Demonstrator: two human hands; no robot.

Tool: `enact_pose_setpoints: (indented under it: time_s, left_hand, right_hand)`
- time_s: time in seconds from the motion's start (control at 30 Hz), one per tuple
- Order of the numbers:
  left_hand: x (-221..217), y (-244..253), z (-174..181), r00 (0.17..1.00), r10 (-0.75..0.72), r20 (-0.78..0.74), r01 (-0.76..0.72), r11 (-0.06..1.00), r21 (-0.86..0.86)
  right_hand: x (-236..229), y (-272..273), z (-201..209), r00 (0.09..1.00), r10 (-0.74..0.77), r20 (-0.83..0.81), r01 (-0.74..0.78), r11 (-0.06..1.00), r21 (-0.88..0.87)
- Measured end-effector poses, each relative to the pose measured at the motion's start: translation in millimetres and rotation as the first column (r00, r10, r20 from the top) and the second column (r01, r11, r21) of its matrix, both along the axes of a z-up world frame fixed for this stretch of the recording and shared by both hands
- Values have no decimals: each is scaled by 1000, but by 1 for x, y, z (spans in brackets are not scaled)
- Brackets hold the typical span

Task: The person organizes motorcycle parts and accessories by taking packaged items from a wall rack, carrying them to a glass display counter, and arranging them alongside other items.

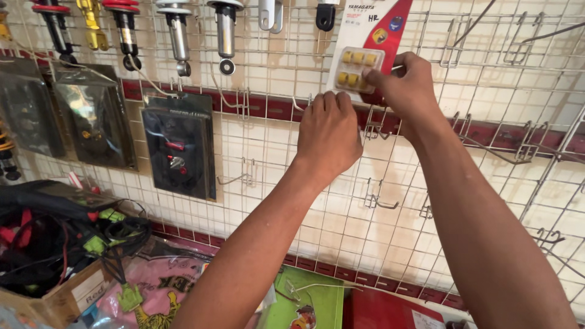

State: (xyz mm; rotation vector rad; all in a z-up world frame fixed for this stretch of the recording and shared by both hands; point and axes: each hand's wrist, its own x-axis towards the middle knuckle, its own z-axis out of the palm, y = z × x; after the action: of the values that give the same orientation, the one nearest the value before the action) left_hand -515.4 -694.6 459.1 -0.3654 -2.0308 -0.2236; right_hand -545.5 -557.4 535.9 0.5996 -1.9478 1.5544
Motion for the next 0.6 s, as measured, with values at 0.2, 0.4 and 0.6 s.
enact_pose_setpoints:
  time_s: [0.2, 0.4, 0.6]
  left_hand:
    - [-2, 3, -11, 986, 132, 104, -113, 978, -178]
    - [-21, 5, -22, 997, 35, -70, -44, 989, -140]
    - [-19, 4, -12, 985, -132, -114, 130, 991, -25]
  right_hand:
    - [13, 1, 6, 986, 151, 64, -145, 985, -99]
    - [22, 8, 12, 986, 165, -4, -165, 982, -95]
    - [36, 7, 14, 980, 187, -65, -192, 978, -82]
